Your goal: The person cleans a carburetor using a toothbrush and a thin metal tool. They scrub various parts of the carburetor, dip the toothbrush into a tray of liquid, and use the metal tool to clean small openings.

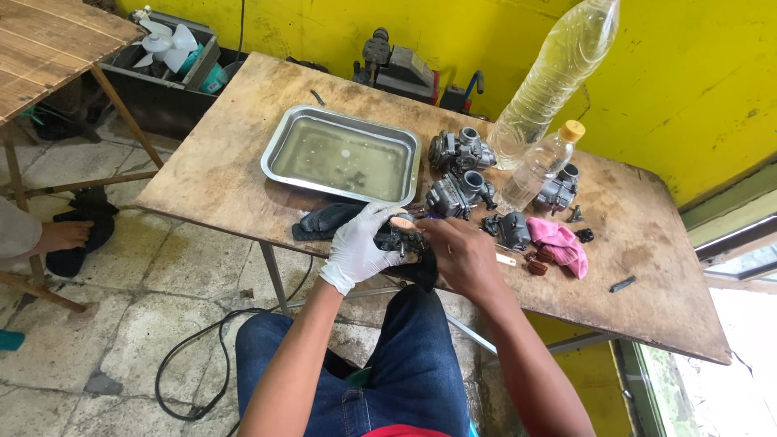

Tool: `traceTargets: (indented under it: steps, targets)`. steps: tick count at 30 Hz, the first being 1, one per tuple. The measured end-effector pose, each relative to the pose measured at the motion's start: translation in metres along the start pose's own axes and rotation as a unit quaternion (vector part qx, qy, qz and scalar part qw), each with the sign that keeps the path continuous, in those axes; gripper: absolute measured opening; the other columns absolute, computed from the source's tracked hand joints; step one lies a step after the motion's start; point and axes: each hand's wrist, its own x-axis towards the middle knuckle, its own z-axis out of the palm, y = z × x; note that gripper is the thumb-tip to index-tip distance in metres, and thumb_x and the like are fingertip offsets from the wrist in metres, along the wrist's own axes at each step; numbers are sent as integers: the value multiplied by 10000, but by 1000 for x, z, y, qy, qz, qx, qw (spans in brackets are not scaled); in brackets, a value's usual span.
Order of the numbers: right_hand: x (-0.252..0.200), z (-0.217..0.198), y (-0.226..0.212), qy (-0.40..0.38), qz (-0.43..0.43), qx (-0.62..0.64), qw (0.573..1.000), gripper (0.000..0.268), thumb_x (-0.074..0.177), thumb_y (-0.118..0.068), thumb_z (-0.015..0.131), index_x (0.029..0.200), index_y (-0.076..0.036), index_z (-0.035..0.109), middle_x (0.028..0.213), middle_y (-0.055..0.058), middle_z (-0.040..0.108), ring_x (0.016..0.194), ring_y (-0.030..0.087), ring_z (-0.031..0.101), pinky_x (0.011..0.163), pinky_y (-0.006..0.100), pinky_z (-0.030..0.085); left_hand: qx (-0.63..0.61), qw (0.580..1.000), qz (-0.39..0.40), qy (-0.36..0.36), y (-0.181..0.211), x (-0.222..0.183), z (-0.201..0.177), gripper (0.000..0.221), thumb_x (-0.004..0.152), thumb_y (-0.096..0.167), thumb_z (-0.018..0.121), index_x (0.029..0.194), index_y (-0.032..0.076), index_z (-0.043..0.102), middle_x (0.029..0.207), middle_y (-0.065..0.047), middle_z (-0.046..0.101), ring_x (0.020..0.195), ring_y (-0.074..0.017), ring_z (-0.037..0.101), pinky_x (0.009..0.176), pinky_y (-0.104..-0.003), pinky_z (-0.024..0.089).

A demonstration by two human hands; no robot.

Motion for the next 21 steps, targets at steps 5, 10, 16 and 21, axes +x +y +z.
traceTargets:
  steps: [5,10,16,21]
  targets:
    - [5,-6,-7,-25,-8,48,998,289,934,-32,648,1134,-178,797,736,130,691,632,369,672,561,432,536,-14,1000,-10,8,-1,1,1,691,558,392,970,1177,269,691,1178,31,682,1115,-211,679,986,-344,520]
    - [13,-8,-4,-30,-39,-3,999,382,925,-27,626,1181,-246,806,725,112,686,631,342,664,574,425,541,-31,999,-16,0,5,1,-2,707,539,351,984,1176,246,696,1179,12,687,1107,-222,684,986,-353,523]
    - [15,-11,0,-56,-9,34,998,387,971,-41,549,1161,-245,817,705,36,688,594,166,599,543,262,488,-26,1000,-7,14,-13,0,7,651,576,376,967,1168,302,706,1178,75,681,1114,-168,678,998,-318,510]
    - [16,-11,-1,-54,-20,-11,998,381,982,-51,554,1181,-259,804,696,40,670,564,170,563,502,258,439,-30,999,-5,18,-10,-2,7,687,568,393,961,1193,284,699,1204,51,679,1121,-203,678,990,-347,523]
